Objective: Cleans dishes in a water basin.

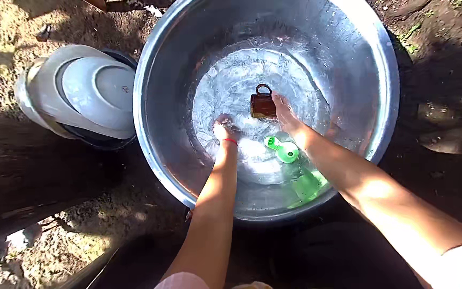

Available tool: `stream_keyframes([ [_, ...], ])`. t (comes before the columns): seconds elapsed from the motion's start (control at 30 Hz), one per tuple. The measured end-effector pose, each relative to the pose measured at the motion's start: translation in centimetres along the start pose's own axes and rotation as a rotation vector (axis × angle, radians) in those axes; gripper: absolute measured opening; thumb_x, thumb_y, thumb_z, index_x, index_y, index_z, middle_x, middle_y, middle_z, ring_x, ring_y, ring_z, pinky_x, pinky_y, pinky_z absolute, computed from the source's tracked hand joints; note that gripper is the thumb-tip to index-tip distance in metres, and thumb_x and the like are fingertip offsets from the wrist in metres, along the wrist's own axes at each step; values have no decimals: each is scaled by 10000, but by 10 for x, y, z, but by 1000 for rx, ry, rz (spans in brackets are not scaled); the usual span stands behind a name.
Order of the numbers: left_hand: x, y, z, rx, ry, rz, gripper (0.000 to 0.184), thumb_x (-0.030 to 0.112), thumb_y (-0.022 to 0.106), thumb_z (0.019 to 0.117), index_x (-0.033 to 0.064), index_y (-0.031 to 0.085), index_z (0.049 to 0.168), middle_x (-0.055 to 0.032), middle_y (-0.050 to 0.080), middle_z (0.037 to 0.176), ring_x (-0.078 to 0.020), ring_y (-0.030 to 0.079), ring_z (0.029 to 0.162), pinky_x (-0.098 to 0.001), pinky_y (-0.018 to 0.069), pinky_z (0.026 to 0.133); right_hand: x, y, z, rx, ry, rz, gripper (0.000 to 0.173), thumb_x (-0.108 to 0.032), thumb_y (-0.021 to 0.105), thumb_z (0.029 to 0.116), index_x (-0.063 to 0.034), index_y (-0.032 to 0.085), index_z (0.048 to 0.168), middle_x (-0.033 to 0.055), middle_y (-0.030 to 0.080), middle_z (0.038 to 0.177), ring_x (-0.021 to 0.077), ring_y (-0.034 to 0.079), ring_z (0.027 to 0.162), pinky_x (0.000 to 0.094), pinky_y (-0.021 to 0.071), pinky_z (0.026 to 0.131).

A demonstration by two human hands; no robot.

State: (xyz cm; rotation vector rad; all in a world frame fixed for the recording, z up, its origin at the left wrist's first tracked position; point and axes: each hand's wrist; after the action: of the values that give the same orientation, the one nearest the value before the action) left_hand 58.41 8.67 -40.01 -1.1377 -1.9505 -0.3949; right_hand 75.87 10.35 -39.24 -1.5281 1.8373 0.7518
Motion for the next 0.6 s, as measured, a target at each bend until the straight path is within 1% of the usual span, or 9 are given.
stream_keyframes([
  [0.03, 3, 15, -7, -194, -5, -72, 337, 220, 307, 1118, 14, 547, 1233, -80, 619, 1078, -122, 593, 934, -291, 515, 827, 0, 4, -2, 0, 17, -8, 551, -470, 319, 1114, -107, 424, 1515, 190, 534, 1435, 311, 599, 1211, 493, 536, 932],
  [0.1, 16, 32, -27, -545, 183, 160, 496, 221, 222, 1134, -122, 486, 1375, -230, 602, 1319, -221, 580, 1225, -343, 433, 1086, -6, 9, -3, -18, 75, -13, 629, -526, 237, 1108, -78, 426, 1507, 201, 558, 1393, 311, 610, 1166, 489, 536, 906],
  [0.13, 23, 34, -33, -649, 372, 440, 468, 191, 304, 1124, -142, 489, 1397, -283, 587, 1376, -301, 540, 1346, -410, 323, 1213, -10, 11, -2, -4, 106, -4, 674, -550, 197, 1102, -49, 462, 1468, 207, 597, 1312, 298, 638, 1088, 465, 553, 866],
  [0.2, 34, 34, -43, -689, 602, 828, 479, 225, 531, 1074, -125, 511, 1400, -289, 631, 1333, -393, 545, 1349, -564, 179, 1252, -24, 14, -8, 64, 146, -8, 701, -536, 179, 1109, 1, 509, 1416, 219, 610, 1282, 279, 636, 1092, 439, 540, 906],
  [0.27, 40, 38, -43, -616, 554, 804, 489, 204, 570, 1057, -125, 493, 1410, -308, 622, 1323, -430, 544, 1327, -564, 295, 1205, -35, 21, -15, 126, 31, -67, 570, -382, 269, 1136, 54, 513, 1408, 255, 553, 1406, 316, 543, 1308, 476, 427, 1094],
  [0.4, 53, 47, -37, -410, 332, 249, 440, 131, 426, 1099, -118, 379, 1459, -304, 552, 1380, -312, 573, 1283, -421, 438, 1117, -47, 42, -36, 146, -413, -155, 348, 2, 453, 1024, 88, 598, 1328, 242, 593, 1397, 273, 545, 1337, 390, 406, 1127],
  [0.47, 62, 46, -40, -369, 258, 80, 432, 187, 343, 1125, -107, 413, 1433, -280, 549, 1364, -271, 571, 1244, -401, 444, 1090, -43, 47, -40, 140, -507, -143, 425, -113, 555, 1017, 91, 515, 1387, 270, 538, 1425, 304, 516, 1343, 402, 404, 1130],
  [0.53, 65, 44, -47, -367, 228, 21, 456, 234, 283, 1138, -105, 458, 1389, -254, 562, 1308, -237, 581, 1178, -386, 464, 1050, -38, 44, -38, 74, -388, -114, 786, -320, 657, 982, 27, 270, 1572, 301, 365, 1559, 382, 412, 1425, 486, 373, 1153],
  [0.6, 66, 40, -48, -428, 247, 99, 475, 246, 266, 1142, -113, 461, 1384, -268, 563, 1317, -248, 578, 1200, -394, 458, 1068, -36, 38, -33, -33, -226, 43, 774, -354, 660, 989, -93, 239, 1584, 208, 433, 1518, 293, 581, 1248, 437, 562, 926],
])
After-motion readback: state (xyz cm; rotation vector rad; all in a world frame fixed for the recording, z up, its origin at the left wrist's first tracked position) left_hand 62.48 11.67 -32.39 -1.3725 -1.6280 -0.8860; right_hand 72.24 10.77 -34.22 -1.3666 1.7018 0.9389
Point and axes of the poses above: each hand's wrist, its own z-axis towards the middle knuckle, its own y-axis out of the palm, x = y × z
